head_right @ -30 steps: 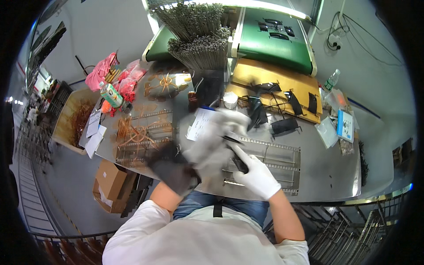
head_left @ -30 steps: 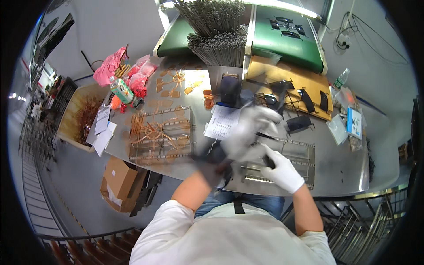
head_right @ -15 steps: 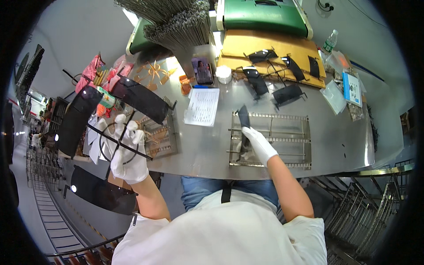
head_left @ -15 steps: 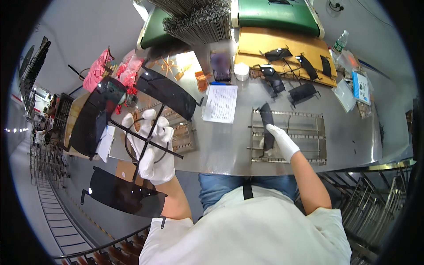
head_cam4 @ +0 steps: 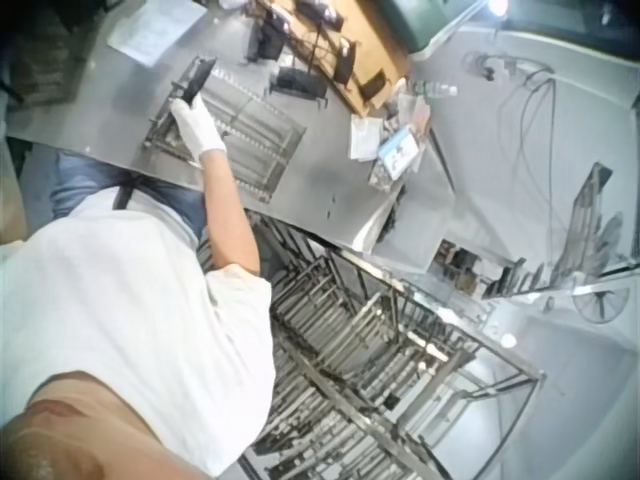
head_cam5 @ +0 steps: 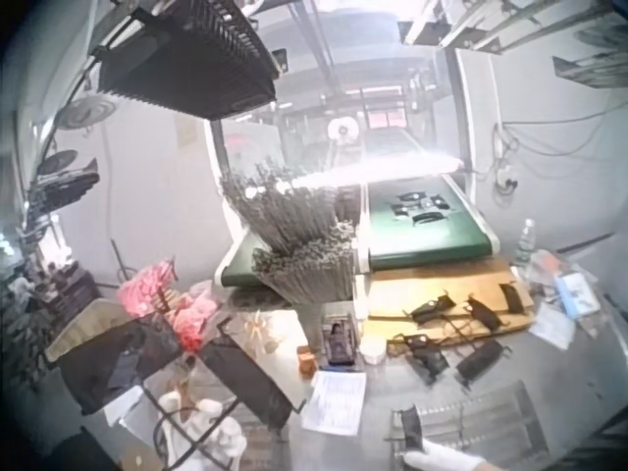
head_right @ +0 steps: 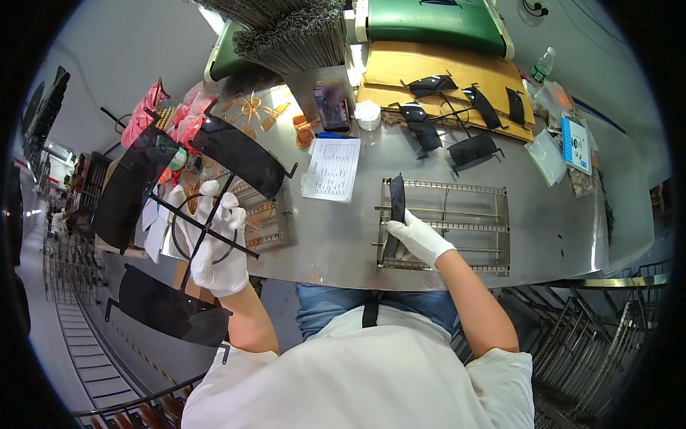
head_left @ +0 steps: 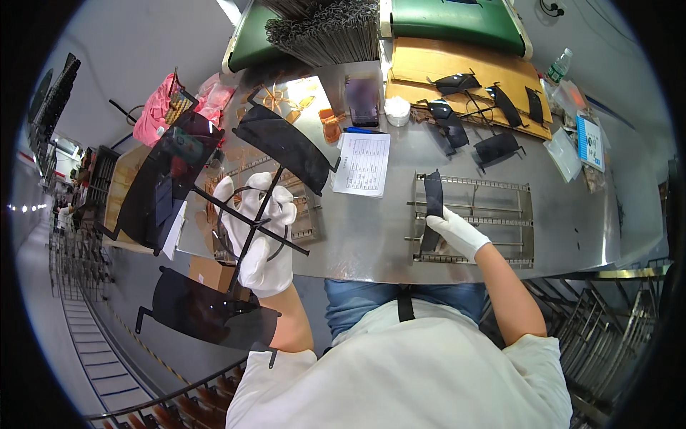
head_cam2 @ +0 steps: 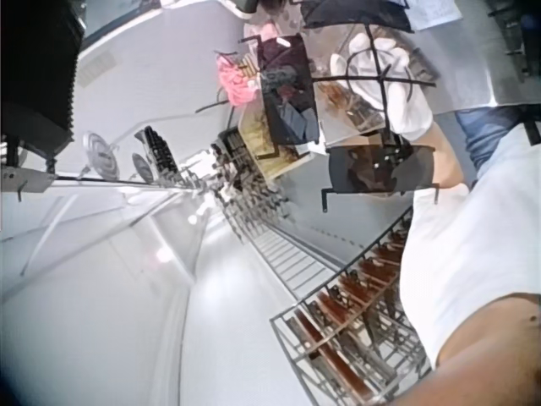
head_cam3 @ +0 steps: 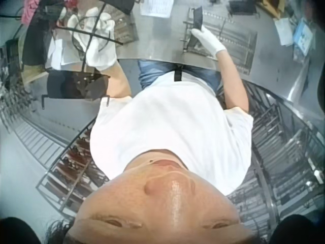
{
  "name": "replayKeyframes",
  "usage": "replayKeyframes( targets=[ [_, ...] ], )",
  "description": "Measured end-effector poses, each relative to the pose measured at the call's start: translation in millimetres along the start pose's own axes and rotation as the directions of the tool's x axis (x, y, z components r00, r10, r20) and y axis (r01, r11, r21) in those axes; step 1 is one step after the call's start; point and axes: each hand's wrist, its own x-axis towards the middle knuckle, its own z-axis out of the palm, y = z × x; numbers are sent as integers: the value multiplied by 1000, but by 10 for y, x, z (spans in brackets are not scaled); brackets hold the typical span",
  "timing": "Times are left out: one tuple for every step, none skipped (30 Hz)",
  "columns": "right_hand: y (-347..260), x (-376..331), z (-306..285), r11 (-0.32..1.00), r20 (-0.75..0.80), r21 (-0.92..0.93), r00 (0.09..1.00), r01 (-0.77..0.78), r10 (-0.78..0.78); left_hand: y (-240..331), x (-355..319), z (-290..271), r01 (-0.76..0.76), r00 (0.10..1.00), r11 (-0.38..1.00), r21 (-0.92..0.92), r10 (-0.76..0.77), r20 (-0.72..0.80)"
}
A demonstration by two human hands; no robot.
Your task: The person assembles decorative metal frames by attaching black plastic pieces to metal grids and arranging copper-colored wire structures on a workbench. They handle multiple frames and components, placing them on a nearby rack.
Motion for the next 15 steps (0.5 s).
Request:
replayKeyframes(
  targets=[
    [-20, -2, 31, 1000, -4, 26, 1000, -2, 2, -12, 3, -12, 0, 1000, 1000, 11, 0, -1],
    [-56, -15, 75, 999, -7, 53, 1000, -4, 4, -24, 8, -22, 0, 1000, 1000, 21, 0, -3],
    [-115, -54, 122, 997, -8, 79, 1000, -9, 10, -26, 8, -39, 0, 1000, 1000, 5, 0, 0],
    [-172, -88, 122, 998, 4, 63, 1000, -23, 23, -29, 13, -54, -1, 1000, 1000, -10, 1, 2],
    [-142, -78, 111, 997, 5, 72, 1000, -20, 20, -25, 5, -65, -1, 1000, 1000, -26, 1, 3],
    [-93, -70, 82, 996, 4, 83, 1000, -15, 15, -2, -8, -43, 1, 998, 1000, -10, -2, -70],
    [-62, -67, 76, 996, 4, 94, 1000, -10, 10, 6, -20, -56, -7, 997, 1000, 2, 7, -74],
    [-45, -72, 91, 992, -3, 126, 1000, 12, -12, 13, -27, -75, -15, 997, 1000, 15, 16, -78],
    [-61, -92, 118, 990, -21, 144, 1000, 13, -10, 17, -24, -81, -22, 996, 999, 28, 24, -81],
    [-87, -112, 155, 987, -39, 161, 999, 14, -8, 18, -25, -81, -30, 996, 999, 26, 32, -89],
    [-97, -121, 180, 984, -57, 178, 998, 16, -6, 19, -29, -89, -30, 996, 999, 18, 32, -88],
    [-100, -116, 187, 988, -53, 156, 999, 19, -11, 23, -29, -101, -32, 996, 999, 10, 32, -86],
    [-81, -80, 165, 970, -30, 241, 1000, 2, 5, 21, -27, -111, -33, 996, 999, 1, 33, -85],
    [-41, -22, 122, 946, -6, 324, 1000, -16, 19, -4, -15, -124, -46, 998, 997, -60, 44, -41],
    [-68, 5, 106, 915, 21, 403, 999, -33, 27, -3, -15, -123, -44, 998, 997, -60, 41, -45]
  ],
)
